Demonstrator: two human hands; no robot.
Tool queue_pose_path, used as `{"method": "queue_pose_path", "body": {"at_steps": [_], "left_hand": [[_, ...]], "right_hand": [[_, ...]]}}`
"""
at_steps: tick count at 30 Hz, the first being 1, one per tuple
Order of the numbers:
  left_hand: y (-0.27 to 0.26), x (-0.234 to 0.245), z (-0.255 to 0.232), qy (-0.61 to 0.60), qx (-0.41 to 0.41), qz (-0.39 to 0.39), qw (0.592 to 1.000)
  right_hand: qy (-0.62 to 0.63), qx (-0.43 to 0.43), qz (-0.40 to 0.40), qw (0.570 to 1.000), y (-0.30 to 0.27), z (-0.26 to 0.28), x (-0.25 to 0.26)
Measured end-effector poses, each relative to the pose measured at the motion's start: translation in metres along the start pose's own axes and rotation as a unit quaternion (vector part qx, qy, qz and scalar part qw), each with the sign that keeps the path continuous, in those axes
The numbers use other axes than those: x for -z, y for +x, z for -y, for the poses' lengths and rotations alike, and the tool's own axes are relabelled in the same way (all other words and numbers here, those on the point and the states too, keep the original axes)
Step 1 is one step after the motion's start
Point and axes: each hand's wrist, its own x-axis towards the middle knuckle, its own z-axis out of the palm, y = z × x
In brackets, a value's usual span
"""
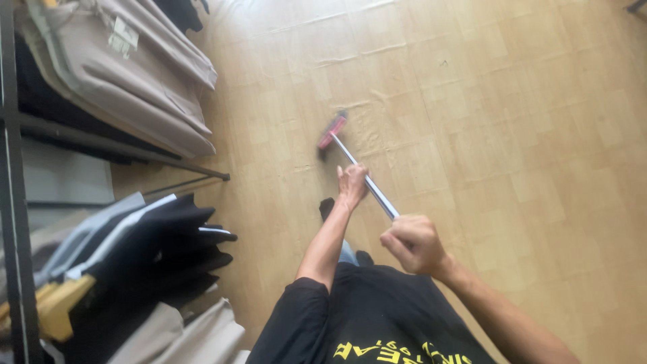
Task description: The person sweeps the floor using a broom, pushing debris toward a pink dustpan.
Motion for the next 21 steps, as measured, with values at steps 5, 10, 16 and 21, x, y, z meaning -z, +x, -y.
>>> {"method": "queue_pose_path", "body": {"at_steps": [5, 10, 16, 21], "left_hand": [[0.045, 0.077, 0.002, -0.164, -0.001, -0.142, 0.976], [0.037, 0.054, -0.041, -0.343, -0.157, 0.053, 0.925], [0.034, 0.019, 0.001, -0.278, -0.146, 0.332, 0.890], [0.100, 0.019, 0.084, -0.136, -0.176, 0.251, 0.942]], "right_hand": [[0.087, -0.016, -0.110, 0.990, 0.068, -0.006, 0.041], [0.167, -0.181, -0.091, 0.965, 0.140, 0.007, 0.069], [0.150, -0.341, -0.066, 0.926, 0.187, -0.040, 0.017], [0.085, -0.283, -0.076, 0.952, 0.194, -0.048, 0.001]]}}
